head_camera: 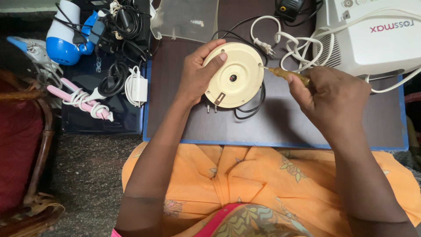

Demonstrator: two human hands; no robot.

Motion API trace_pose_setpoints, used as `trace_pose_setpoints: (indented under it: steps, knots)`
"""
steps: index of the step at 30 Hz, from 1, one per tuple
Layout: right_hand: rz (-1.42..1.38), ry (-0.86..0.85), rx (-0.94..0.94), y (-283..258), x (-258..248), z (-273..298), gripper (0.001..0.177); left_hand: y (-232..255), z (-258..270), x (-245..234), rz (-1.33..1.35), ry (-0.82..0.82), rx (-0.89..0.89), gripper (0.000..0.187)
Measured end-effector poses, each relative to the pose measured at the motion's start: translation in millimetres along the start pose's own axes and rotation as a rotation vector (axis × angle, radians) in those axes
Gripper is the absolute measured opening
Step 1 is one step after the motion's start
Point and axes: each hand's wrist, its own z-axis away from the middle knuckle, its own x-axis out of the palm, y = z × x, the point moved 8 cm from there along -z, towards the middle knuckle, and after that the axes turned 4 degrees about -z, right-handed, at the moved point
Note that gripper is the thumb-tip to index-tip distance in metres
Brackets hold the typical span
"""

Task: The person uses a screwdriver to tighten screws on the back of a circular electrical cable reel. They then wind the black power cord around the reel and place the reel on the table.

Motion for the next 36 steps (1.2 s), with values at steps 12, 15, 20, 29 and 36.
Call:
trace_pose_setpoints:
  steps: [12, 15, 20, 29, 36]
  knots:
    - [-0.008, 0.007, 0.067, -2, 4, 5, 0.049, 0, 0, -1, -0.017, 0.021, -0.003, 0.044]
    - [0.072, 0.007, 0.059, -4, 5, 6, 0.051, 0, 0, -1, -0.030, 0.022, -0.001, 0.044]
    - [0.031, -0.006, 0.093, -2, 6, 7, 0.051, 0, -1, -1, -0.017, 0.017, -0.010, 0.044]
    - [-0.217, -0.021, 0.142, -13, -26, -5, 0.025, 1, 2, -1, 0.043, 0.019, 0.005, 0.043]
    - [-1.039, 0.091, 0.255, 14, -40, -6, 0.020, -6, -2, -22, 0.336, 0.234, -0.033, 0.047]
